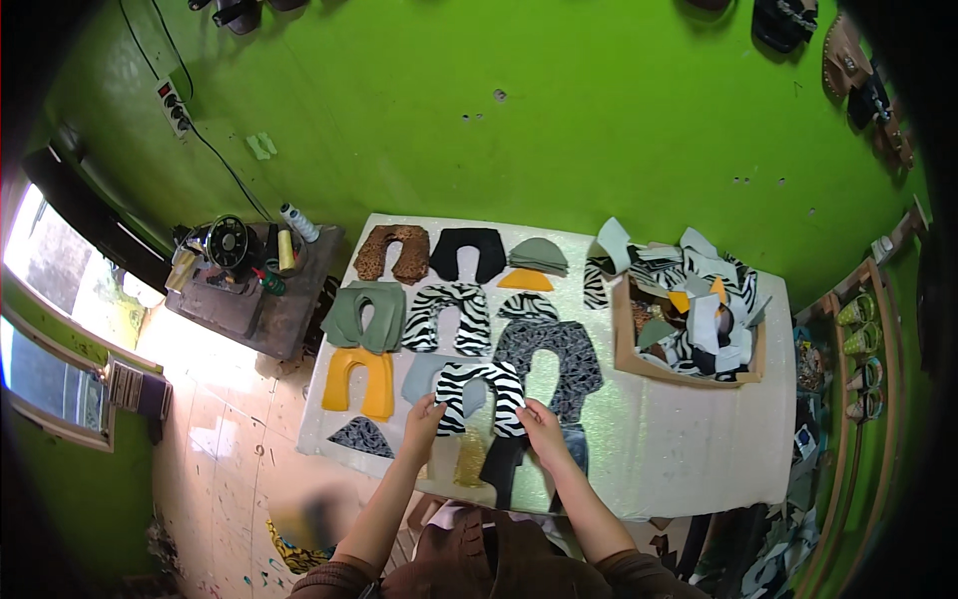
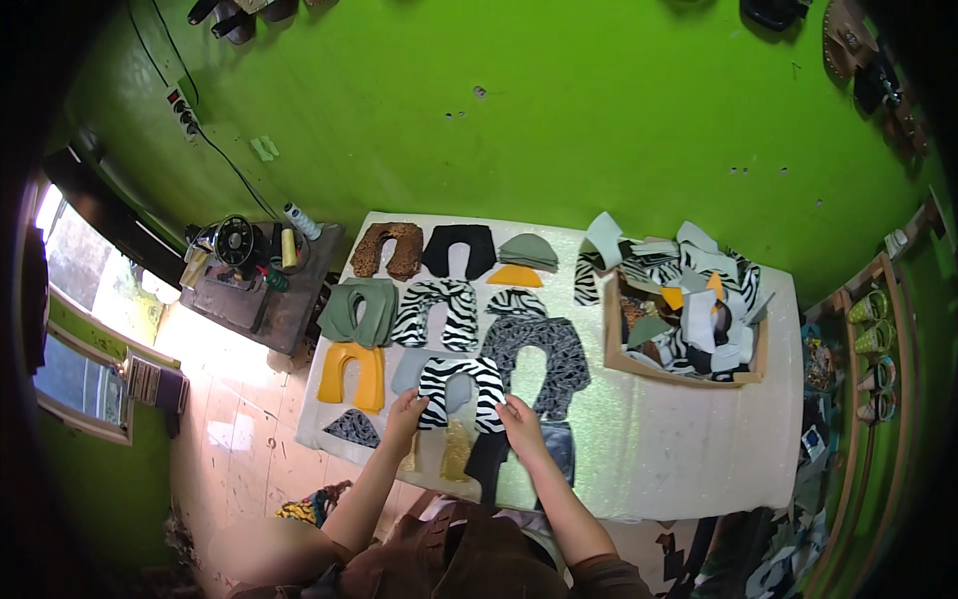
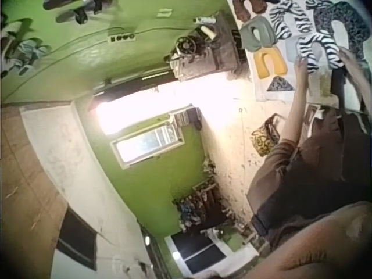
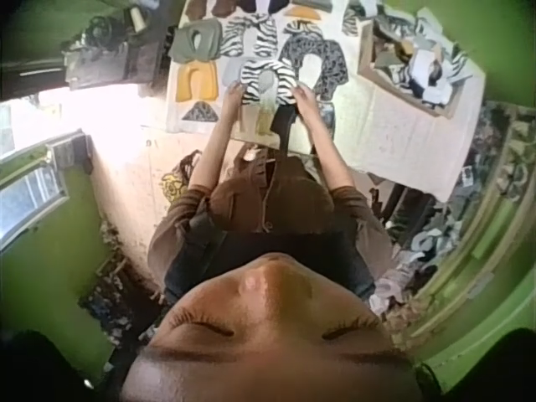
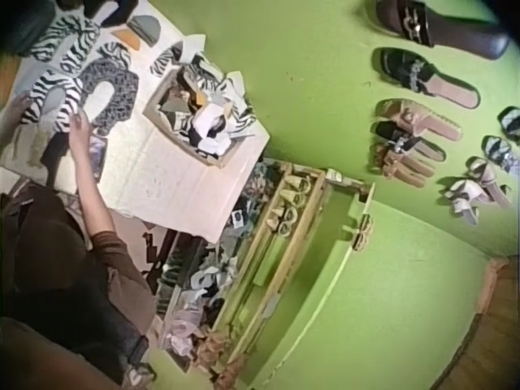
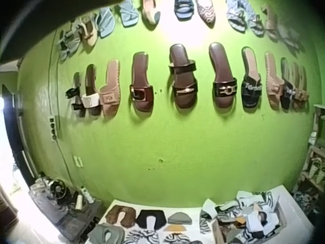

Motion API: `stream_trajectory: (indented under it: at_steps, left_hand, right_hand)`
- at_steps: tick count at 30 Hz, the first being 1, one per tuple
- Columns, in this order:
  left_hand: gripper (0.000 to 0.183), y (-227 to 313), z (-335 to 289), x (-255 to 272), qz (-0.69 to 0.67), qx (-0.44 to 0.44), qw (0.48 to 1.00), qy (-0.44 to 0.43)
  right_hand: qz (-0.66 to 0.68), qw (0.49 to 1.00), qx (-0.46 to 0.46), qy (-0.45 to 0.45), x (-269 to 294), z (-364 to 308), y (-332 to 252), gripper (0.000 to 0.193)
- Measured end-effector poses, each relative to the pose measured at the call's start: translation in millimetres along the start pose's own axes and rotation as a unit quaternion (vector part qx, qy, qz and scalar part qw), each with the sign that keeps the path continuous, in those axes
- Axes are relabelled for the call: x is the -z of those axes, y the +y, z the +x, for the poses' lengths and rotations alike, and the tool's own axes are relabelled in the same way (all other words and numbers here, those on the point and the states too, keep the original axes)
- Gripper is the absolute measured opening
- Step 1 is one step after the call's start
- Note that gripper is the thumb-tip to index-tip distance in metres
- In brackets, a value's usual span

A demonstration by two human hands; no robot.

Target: Sorting and arranging various patterned fabric cutouts for shoe uppers on a workshop table.

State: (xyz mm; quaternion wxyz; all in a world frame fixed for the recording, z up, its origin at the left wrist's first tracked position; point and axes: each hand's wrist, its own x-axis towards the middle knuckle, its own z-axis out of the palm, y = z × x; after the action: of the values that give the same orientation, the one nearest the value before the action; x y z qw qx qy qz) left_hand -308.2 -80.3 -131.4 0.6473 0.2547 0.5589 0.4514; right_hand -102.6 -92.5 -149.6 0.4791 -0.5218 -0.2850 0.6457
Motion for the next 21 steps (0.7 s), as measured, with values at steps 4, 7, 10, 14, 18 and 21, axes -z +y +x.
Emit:
stream_trajectory:
  at_steps: [4,7,10,14,18,21]
  left_hand:
    - [0.023,2,21,31,0.041,-0.022,0.999,0.026]
    - [0.026,11,43,46,0.041,-0.034,0.998,0.026]
    - [0.032,26,74,50,0.093,-0.09,0.991,0.028]
    - [0.035,52,102,33,0.089,-0.13,0.987,0.029]
    - [0.037,67,118,13,0.082,-0.142,0.985,0.046]
    - [0.038,56,144,28,0.129,-0.183,0.967,0.121]
  right_hand:
    - [-0.022,0.999,0.028,0.018,-33,13,16,0.033]
    - [-0.048,0.998,0.042,0.019,-54,27,4,0.031]
    - [-0.017,0.995,0.09,0.031,-67,59,-1,0.028]
    - [-0.091,0.987,0.117,0.06,-80,95,-24,0.026]
    - [-0.143,0.976,0.123,0.11,-86,121,-33,0.028]
    - [-0.172,0.973,0.116,0.106,-102,127,-39,0.029]
